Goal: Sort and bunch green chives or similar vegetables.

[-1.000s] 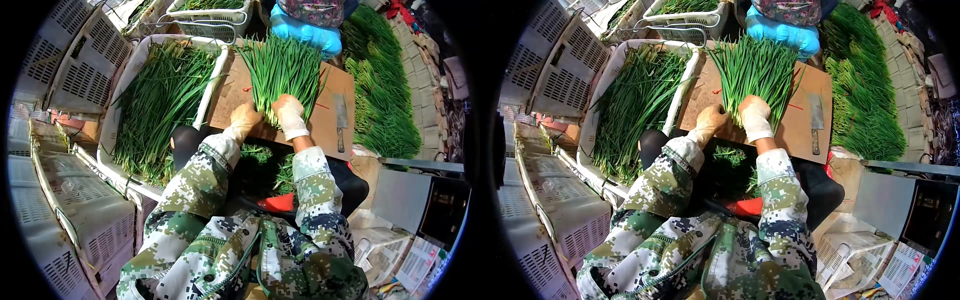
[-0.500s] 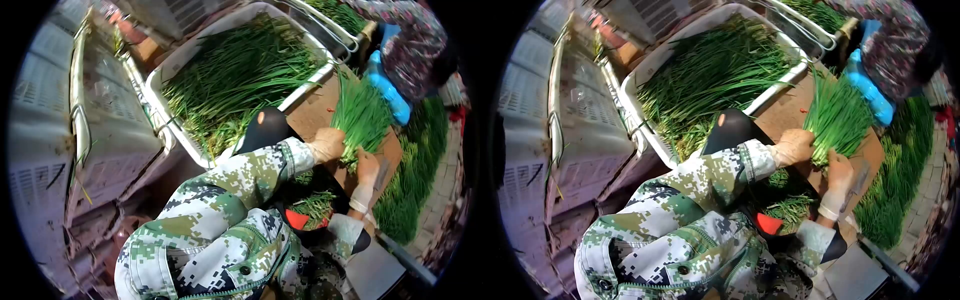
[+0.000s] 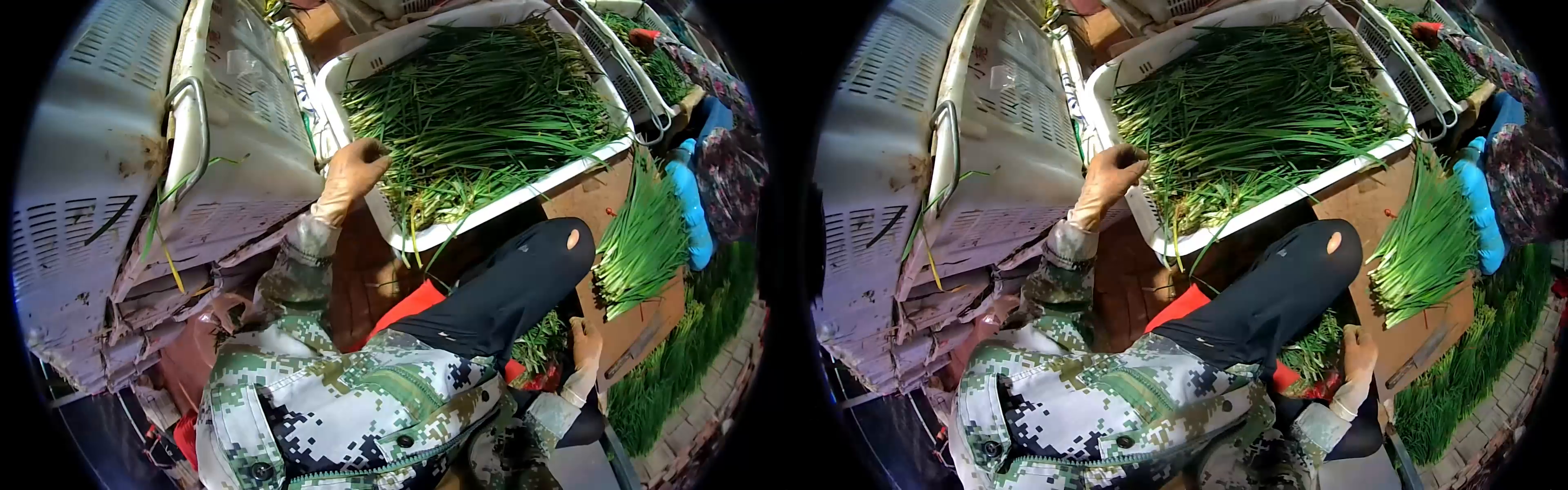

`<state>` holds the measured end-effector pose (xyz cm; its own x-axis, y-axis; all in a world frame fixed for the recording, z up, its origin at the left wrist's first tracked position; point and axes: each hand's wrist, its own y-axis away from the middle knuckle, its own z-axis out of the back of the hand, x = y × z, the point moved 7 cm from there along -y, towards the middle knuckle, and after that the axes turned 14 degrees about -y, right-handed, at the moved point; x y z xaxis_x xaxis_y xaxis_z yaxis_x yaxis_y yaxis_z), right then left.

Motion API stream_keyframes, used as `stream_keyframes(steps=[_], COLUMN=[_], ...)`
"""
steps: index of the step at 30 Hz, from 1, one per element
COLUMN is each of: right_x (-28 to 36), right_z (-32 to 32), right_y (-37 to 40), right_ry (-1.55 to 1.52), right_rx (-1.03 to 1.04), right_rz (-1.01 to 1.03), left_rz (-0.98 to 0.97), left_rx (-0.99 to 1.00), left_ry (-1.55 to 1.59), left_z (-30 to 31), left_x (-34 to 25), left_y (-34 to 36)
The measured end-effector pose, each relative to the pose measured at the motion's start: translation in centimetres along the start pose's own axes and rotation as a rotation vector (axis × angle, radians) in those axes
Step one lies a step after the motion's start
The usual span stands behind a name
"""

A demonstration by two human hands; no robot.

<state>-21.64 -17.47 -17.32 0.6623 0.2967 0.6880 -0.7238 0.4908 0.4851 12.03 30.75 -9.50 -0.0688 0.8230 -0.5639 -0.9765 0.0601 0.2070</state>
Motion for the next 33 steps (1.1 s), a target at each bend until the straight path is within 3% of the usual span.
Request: stream_keyframes(steps=[2, 4, 6, 7, 10, 12, 15, 18, 20, 22, 24, 28, 33], right_x=[0.8, 1.7, 1.9, 2.3, 2.8, 1.4, -1.2, -2.7, -2.4, -1.1, -4.6, -2.0, -2.6], right_z=[-1.0, -1.6, -1.7, -1.7, -1.6, -1.5, -1.7, -2.3, -2.6, -2.5, -2.3, -1.6, -2.5], right_y=[0.7, 1.3, 2.0, 2.3, 3.4, 3.5, 3.4, 3.1, 3.1, 3.4, 2.4, 3.4, 3.2], right_ry=[0.058, 0.065, 0.002, -0.003, -0.022, -0.018, -0.028, 0.008, -0.058, -0.12, -0.093, -0.062, -0.128], right_rx=[0.043, 0.018, -0.01, -0.015, -0.051, -0.055, -0.083, -0.1, -0.045, -0.041, -0.094, -0.067, -0.05], right_rz=[-0.026, -0.076, -0.055, -0.025, -0.02, -0.057, -0.091, -0.062, -0.153, -0.186, -0.094, -0.101, -0.147], left_rz=[-0.142, -0.391, -0.474, -0.358, -0.451, -0.301, -0.292, -0.204, -0.172, -0.142, -0.13, -0.226, -0.117], left_rx=[0.019, -0.113, -0.013, 0.179, 0.182, 0.385, 0.372, 0.3, 0.538, 0.622, 0.611, 0.516, 0.58], left_ry=[-0.094, -0.381, -0.486, -0.598, -0.786, -0.843, -0.914, -0.955, -0.87, -0.871, -0.859, -0.948, -0.847], left_z=[-0.8, -2.2, -5.7, -7.5, -12.2, -14.2, -16.7, -16.2, -16.4, -15.8, -14.9, -12.4, -11.9], left_x=[-2.1, -6.8, -10.0, -11.1, -11.0, -9.2, -7.9, -9.1, -9.1, -9.4, -9.5, -10.6, -10.3], left_y=[-1.2, -1.6, -3.3, -3.9, -7.1, -8.7, -9.2, -9.2, -9.1, -9.7, -12.0, -15.4, -13.0])
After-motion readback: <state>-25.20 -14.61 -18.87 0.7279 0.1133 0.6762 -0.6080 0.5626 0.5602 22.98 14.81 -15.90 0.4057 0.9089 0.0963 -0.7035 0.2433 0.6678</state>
